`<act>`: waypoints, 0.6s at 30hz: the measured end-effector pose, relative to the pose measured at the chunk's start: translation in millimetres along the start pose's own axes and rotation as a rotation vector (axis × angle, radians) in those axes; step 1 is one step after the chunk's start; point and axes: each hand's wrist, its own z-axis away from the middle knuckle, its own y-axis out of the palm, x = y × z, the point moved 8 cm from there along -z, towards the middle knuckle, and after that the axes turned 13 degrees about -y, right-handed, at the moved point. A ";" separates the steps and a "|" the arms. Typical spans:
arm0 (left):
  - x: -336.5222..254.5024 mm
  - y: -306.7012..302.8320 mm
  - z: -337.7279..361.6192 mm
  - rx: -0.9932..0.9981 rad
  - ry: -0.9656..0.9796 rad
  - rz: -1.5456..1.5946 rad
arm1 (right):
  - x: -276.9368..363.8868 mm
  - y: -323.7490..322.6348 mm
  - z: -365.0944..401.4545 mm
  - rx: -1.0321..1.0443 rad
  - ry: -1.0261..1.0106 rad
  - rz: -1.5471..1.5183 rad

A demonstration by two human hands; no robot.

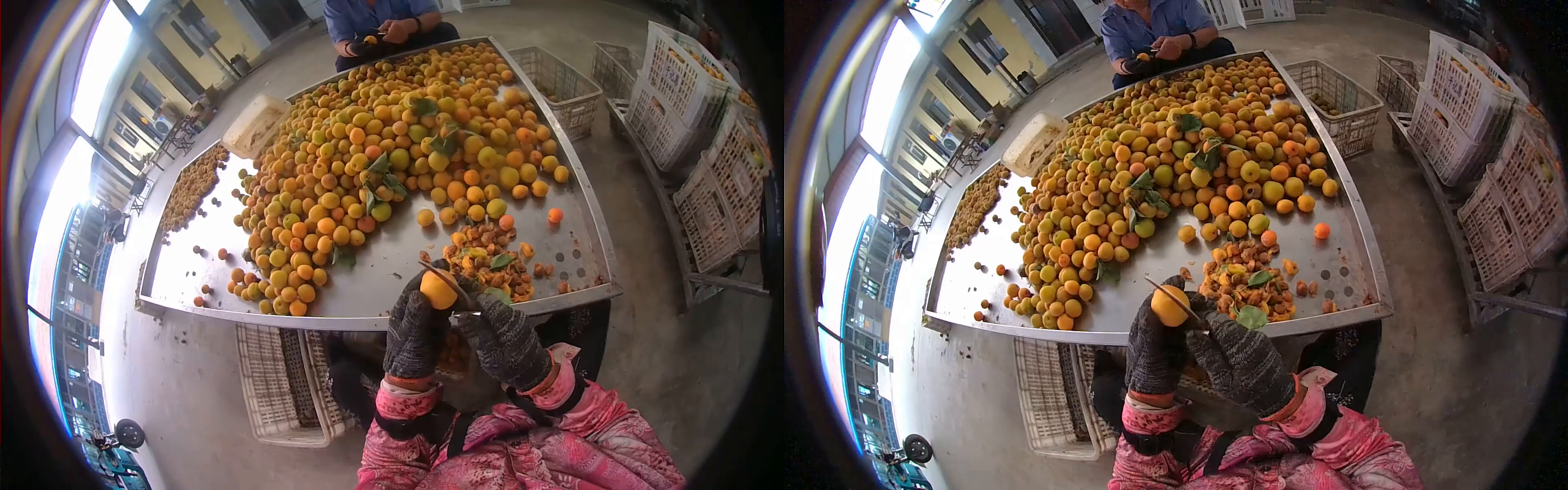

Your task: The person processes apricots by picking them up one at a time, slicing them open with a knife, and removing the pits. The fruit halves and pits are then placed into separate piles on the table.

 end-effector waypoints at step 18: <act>2.8 -0.8 8.2 0.048 -0.081 0.000 | 16.0 -17.2 -6.7 0.223 -0.286 0.163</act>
